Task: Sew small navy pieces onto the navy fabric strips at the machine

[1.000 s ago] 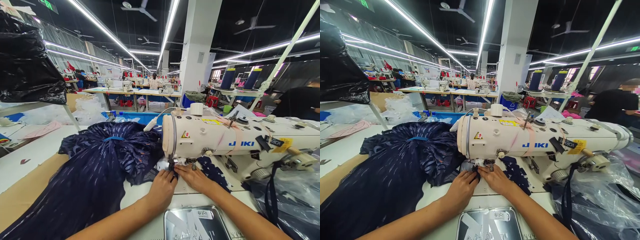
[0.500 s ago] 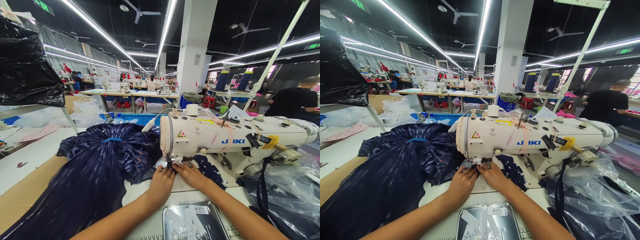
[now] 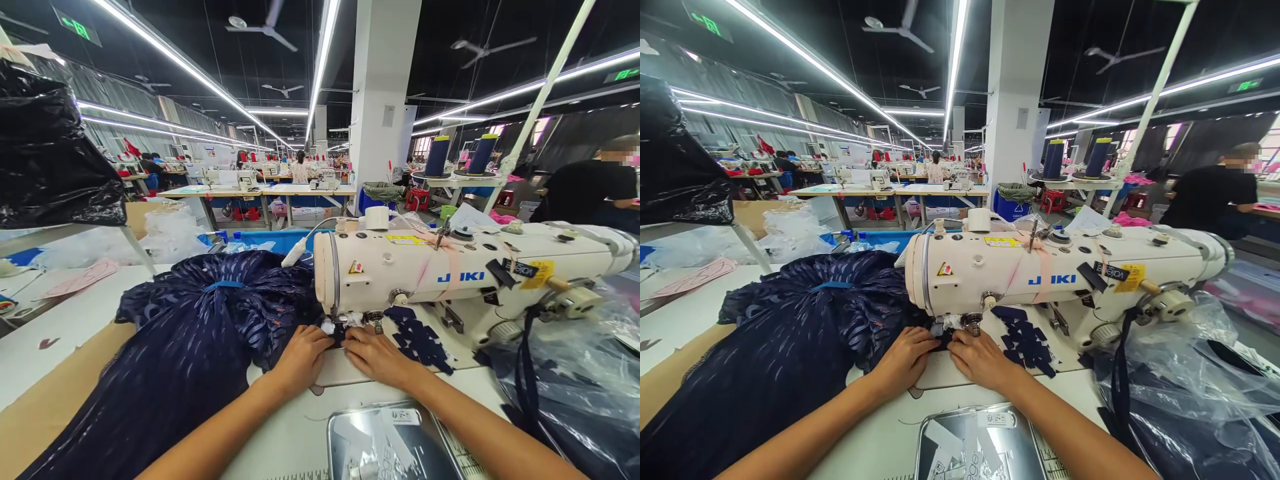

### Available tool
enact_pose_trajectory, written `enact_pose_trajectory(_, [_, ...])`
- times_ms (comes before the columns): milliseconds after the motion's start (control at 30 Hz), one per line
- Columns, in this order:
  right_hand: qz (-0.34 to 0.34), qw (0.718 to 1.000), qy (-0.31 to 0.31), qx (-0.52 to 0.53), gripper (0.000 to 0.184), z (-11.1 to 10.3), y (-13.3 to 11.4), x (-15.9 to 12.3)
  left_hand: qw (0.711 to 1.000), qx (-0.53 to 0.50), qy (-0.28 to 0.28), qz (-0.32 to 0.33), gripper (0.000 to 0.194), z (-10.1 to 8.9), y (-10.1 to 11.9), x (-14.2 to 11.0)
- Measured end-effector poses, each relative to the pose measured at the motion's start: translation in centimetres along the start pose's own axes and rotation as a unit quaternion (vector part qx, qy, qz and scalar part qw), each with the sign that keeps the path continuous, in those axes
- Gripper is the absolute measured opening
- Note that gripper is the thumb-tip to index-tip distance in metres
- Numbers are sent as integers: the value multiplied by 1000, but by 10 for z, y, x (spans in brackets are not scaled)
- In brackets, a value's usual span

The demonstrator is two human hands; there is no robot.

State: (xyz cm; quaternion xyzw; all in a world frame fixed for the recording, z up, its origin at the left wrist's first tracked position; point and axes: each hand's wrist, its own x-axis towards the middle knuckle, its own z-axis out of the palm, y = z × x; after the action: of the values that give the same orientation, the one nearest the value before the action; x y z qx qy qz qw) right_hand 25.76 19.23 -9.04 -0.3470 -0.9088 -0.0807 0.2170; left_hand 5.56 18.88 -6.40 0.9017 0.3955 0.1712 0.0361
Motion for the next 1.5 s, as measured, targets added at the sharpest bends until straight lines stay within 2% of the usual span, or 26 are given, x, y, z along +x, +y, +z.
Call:
enact_pose_trajectory(267, [28, 993, 23, 109, 25, 3, 9, -2, 999, 27, -22, 8, 39, 6, 7, 1])
enact_pose_trajectory(367, [11, 996, 15, 90, 26, 2, 10, -4, 999, 37, -29, 17, 43, 7, 7, 1])
enact_pose_trajectory(533, [-41, 999, 33, 16, 27, 0, 8, -6, 996, 64, -46, 43, 38, 9, 5, -1])
enact_pose_trajectory(667, [-42, 998, 25, 25, 26, 1, 7, -6, 993, 76, -66, 56, 49, 9, -2, -5])
enact_pose_trajectory(867, [-40, 999, 31, 20, 25, 4, 8, -5, 992, 71, -85, 60, 45, 4, -8, -5])
enact_pose_trajectory(1333, [3, 1000, 28, 1, 27, 4, 5, -1, 993, 43, -106, 31, 52, -9, -7, 7])
enact_pose_trajectory(1500, [49, 995, 13, 83, 30, 6, 14, 0, 993, 43, -101, 30, 55, -8, -16, 14])
